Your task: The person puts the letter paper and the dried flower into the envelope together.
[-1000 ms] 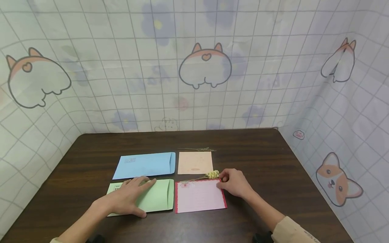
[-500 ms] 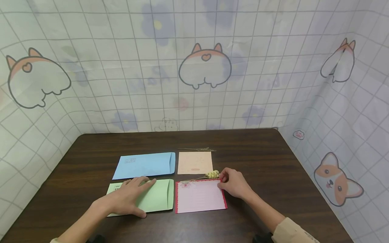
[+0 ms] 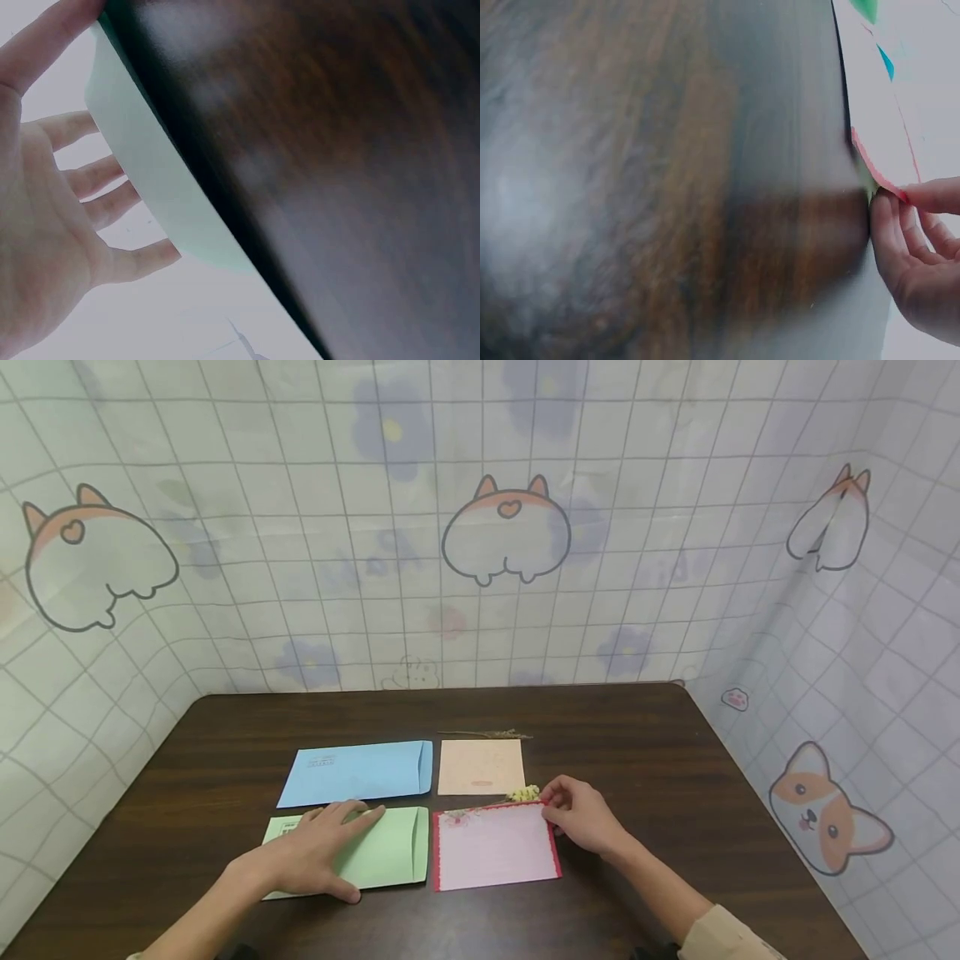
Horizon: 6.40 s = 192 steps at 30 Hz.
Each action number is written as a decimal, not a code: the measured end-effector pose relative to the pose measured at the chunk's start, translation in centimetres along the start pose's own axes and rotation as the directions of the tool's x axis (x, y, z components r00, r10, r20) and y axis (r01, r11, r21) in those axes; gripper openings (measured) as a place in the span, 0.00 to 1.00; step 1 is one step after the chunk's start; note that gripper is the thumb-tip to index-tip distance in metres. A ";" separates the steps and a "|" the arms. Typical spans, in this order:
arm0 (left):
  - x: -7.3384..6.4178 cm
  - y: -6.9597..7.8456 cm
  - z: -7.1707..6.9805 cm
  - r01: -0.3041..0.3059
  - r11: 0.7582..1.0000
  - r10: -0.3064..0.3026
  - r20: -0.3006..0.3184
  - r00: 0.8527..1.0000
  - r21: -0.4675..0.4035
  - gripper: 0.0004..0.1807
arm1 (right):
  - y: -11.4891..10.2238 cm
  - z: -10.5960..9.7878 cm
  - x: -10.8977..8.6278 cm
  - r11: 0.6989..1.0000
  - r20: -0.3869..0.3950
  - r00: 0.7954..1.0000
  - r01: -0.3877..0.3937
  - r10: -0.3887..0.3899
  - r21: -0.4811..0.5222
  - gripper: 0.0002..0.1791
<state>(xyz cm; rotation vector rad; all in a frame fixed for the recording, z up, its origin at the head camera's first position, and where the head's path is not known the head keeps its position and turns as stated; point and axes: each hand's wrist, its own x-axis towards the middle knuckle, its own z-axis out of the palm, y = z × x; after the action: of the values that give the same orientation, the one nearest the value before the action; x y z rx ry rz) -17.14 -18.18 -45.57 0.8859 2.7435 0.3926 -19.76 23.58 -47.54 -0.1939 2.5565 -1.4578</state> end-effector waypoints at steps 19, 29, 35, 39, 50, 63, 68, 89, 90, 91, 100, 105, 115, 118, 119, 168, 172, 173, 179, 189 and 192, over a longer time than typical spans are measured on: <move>0.0 0.0 -0.1 0.004 1.000 -0.004 0.007 1.000 -0.007 0.59 | 1.0 -1.7 0.0 0.969 0.079 0.997 -0.029 0.009 0.245 0.12; 0.0 0.0 0.0 0.004 1.000 -0.004 0.009 1.000 -0.005 0.60 | 0.3 -1.5 0.3 0.958 0.072 0.997 -0.032 0.012 0.283 0.14; 0.0 0.1 0.0 0.018 1.000 -0.018 0.019 1.000 -0.009 0.60 | 0.1 -0.6 0.6 0.955 0.087 0.996 -0.042 0.017 0.294 0.15; 0.0 0.1 -0.1 0.019 1.000 -0.018 0.020 1.000 -0.005 0.60 | -0.1 -0.1 0.7 0.953 0.098 0.995 -0.047 0.019 0.298 0.16; -0.2 0.2 -0.4 0.009 1.000 -0.009 0.019 1.000 -0.003 0.60 | 0.1 0.3 0.6 0.954 0.115 0.993 -0.050 0.017 0.295 0.15; -0.1 0.2 -0.3 0.011 1.000 -0.010 0.023 1.000 -0.012 0.59 | -0.1 0.4 0.7 0.969 0.135 0.990 -0.007 -0.027 0.249 0.13; -0.3 0.2 -0.4 0.006 1.000 -0.006 0.021 1.000 -0.017 0.60 | -0.5 0.8 0.8 0.972 0.133 0.991 -0.010 -0.022 0.233 0.16; -0.1 0.2 -0.5 0.006 1.000 -0.006 0.029 1.000 -0.001 0.60 | -1.4 2.3 1.4 0.966 0.138 0.990 -0.003 -0.033 0.257 0.16; -0.1 0.2 -0.5 0.006 1.000 -0.006 0.029 1.000 -0.002 0.60 | -1.5 2.4 1.4 0.966 0.140 0.990 -0.001 -0.036 0.258 0.16; 0.0 0.2 -0.4 0.005 1.000 -0.005 0.027 1.000 -0.002 0.60 | -1.5 2.4 1.4 0.966 0.140 0.989 -0.001 -0.037 0.260 0.15; 0.0 0.2 -0.4 0.003 1.000 -0.003 0.025 1.000 0.000 0.60 | -1.9 2.8 1.6 0.960 0.153 0.987 -0.002 -0.043 0.279 0.14; 0.0 0.1 -0.2 0.005 1.000 -0.005 0.027 1.000 0.007 0.60 | -2.2 3.0 1.6 0.955 0.168 0.985 -0.009 -0.043 0.296 0.14; 0.0 0.0 -0.1 0.010 1.000 -0.010 0.032 0.999 0.008 0.60 | -2.4 3.4 1.8 0.949 0.203 0.978 -0.026 -0.041 0.316 0.16; 0.0 0.1 -0.1 0.008 1.000 -0.008 0.028 1.000 0.009 0.60 | -2.5 3.5 1.9 0.944 0.208 0.977 -0.033 -0.038 0.328 0.16; 0.0 0.1 -0.1 0.006 1.000 -0.006 0.028 1.000 0.008 0.60 | -2.6 3.6 1.9 0.943 0.209 0.977 -0.036 -0.037 0.332 0.16; 0.2 0.2 -0.4 0.023 1.000 -0.023 0.057 0.998 0.004 0.60 | -4.5 7.4 2.8 0.918 0.294 0.952 -0.041 -0.084 0.394 0.21; 0.3 0.4 -0.5 0.024 1.000 -0.024 0.058 0.998 0.010 0.60 | -4.8 7.6 2.8 0.917 0.306 0.948 -0.039 -0.092 0.397 0.22; 0.3 0.4 -0.5 0.026 1.000 -0.026 0.059 0.998 0.009 0.60 | -4.9 7.7 2.8 0.917 0.309 0.947 -0.038 -0.094 0.397 0.21; 0.3 0.4 -0.5 0.027 1.000 -0.028 0.067 0.997 0.011 0.60 | -5.3 8.3 2.9 0.916 0.321 0.942 -0.044 -0.095 0.398 0.22; 0.2 0.3 -0.5 0.021 1.000 -0.022 0.059 0.998 0.002 0.60 | -5.5 9.2 3.2 0.915 0.336 0.936 -0.045 -0.102 0.402 0.22; 0.2 0.3 -0.5 0.022 1.000 -0.022 0.056 0.998 -0.003 0.60 | -5.7 9.4 3.3 0.911 0.346 0.931 -0.042 -0.112 0.410 0.22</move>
<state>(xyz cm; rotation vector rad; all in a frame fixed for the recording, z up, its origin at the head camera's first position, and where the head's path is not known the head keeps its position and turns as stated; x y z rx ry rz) -17.25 -17.88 -45.04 0.8525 2.6982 0.3624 -20.68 12.20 -47.66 -0.4047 1.9169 -1.7457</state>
